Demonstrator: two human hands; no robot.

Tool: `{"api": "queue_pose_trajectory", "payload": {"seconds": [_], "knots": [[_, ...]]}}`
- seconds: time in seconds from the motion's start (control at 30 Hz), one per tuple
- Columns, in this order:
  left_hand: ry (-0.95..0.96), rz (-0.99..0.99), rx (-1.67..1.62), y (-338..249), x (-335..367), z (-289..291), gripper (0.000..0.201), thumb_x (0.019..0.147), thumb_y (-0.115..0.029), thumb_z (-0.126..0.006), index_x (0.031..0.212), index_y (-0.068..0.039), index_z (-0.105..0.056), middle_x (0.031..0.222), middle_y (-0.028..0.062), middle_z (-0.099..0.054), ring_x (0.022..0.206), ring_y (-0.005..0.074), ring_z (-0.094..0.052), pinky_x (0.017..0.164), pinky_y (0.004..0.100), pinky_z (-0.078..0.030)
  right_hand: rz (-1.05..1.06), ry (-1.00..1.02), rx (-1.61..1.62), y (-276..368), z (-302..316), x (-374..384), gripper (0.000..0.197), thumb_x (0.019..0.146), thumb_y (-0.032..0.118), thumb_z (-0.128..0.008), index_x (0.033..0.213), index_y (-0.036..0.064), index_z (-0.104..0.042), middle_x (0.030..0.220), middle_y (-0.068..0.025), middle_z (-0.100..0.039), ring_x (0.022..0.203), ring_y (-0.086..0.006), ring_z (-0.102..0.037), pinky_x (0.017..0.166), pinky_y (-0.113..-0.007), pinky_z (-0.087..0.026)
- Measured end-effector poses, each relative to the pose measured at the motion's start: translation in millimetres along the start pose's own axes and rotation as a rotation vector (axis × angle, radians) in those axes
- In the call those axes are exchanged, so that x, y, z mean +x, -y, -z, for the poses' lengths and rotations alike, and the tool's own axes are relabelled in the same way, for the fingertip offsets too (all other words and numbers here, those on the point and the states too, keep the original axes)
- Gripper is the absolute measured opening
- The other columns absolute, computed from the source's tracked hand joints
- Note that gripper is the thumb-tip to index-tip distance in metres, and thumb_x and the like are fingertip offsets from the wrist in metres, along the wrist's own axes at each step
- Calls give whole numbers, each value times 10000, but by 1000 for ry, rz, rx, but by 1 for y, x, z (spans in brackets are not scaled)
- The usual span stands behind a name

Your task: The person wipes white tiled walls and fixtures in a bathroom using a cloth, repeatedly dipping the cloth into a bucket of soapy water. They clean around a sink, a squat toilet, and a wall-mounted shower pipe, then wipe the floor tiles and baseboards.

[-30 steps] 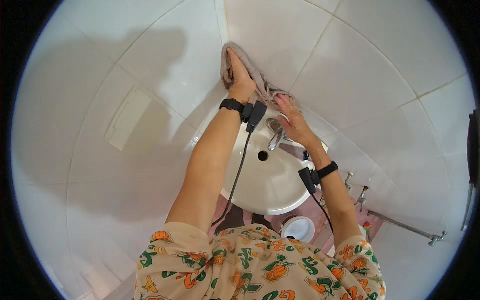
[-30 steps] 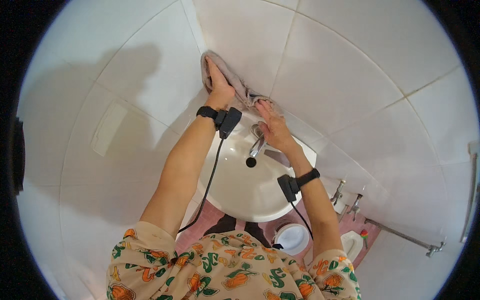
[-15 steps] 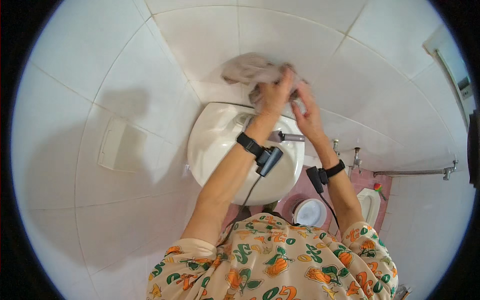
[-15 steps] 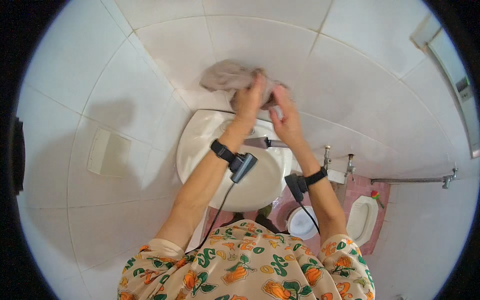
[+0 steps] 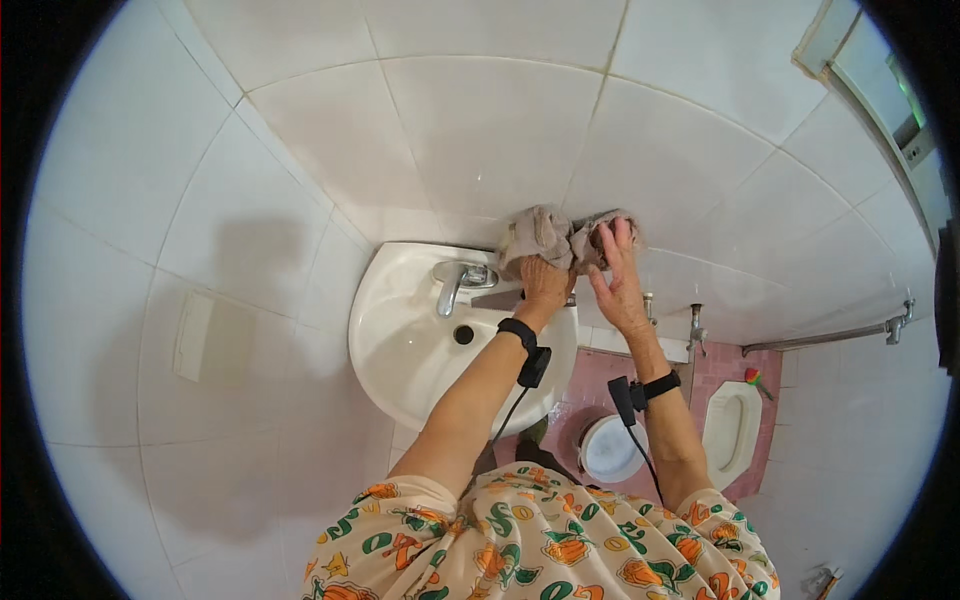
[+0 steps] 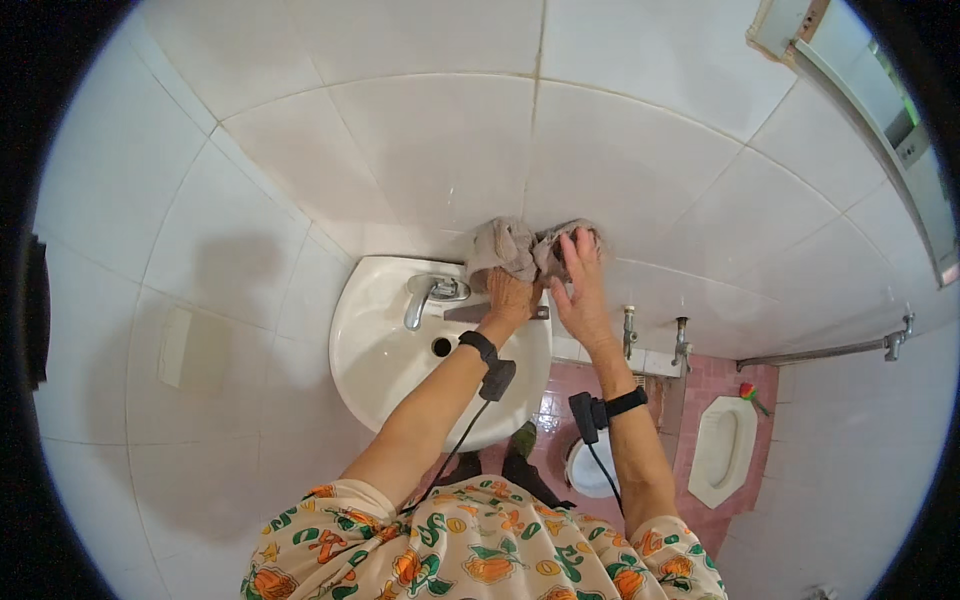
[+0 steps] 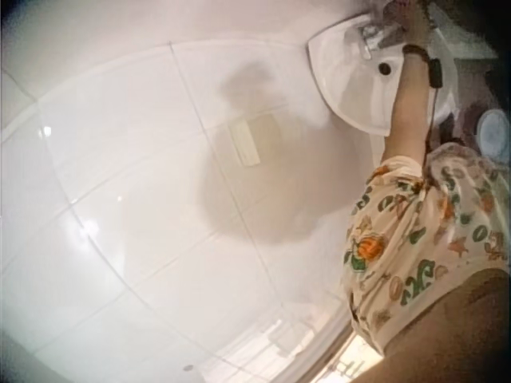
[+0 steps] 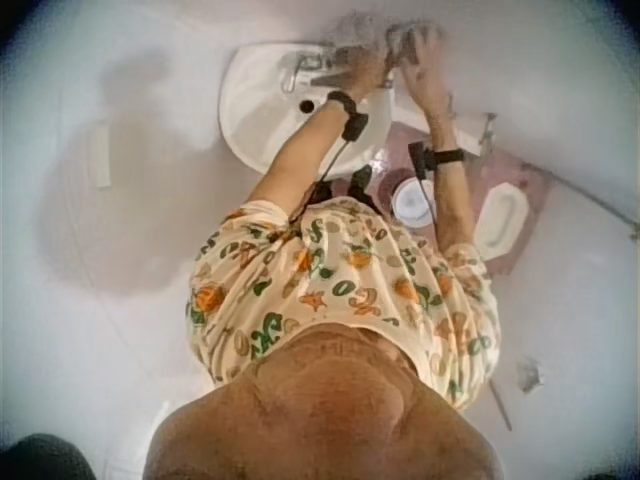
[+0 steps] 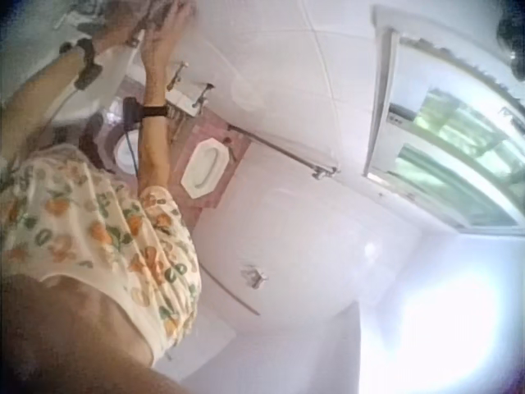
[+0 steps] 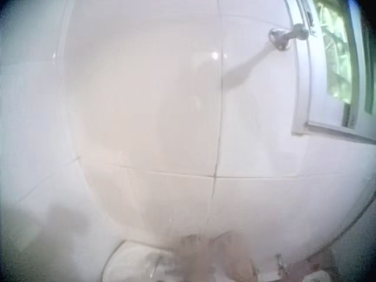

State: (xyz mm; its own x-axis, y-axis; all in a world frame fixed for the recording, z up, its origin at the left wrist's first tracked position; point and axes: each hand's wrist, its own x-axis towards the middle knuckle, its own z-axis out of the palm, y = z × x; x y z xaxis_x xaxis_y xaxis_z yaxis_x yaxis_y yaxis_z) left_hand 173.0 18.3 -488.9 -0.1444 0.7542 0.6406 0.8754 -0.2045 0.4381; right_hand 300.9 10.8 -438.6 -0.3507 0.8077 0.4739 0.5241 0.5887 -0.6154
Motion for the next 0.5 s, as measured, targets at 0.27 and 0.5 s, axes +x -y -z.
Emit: {"api": "queue_pose_trajectory", "payload": {"seconds": [0.27,0.5], "knots": [[343,243,-181,9,63,78,388,789,-325,-503,1028,-23,-549,1100,179,-502,1023,353,-452,885,425,-333,-16,-97,115,23,16,9,596,759,68,-511,1294,29,-251,1368,-198,-160,1270,-330,-152,1020,-377,-154],[109,-34,232,26,21,52,466,813,-363,-464,1084,14,-500,1180,194,-440,1116,366,-353,964,460,-209,-81,-55,279,26,3,5,602,785,155,-530,1310,71,-249,1376,-168,-169,1284,-279,-135,1021,-351,-156]]}}
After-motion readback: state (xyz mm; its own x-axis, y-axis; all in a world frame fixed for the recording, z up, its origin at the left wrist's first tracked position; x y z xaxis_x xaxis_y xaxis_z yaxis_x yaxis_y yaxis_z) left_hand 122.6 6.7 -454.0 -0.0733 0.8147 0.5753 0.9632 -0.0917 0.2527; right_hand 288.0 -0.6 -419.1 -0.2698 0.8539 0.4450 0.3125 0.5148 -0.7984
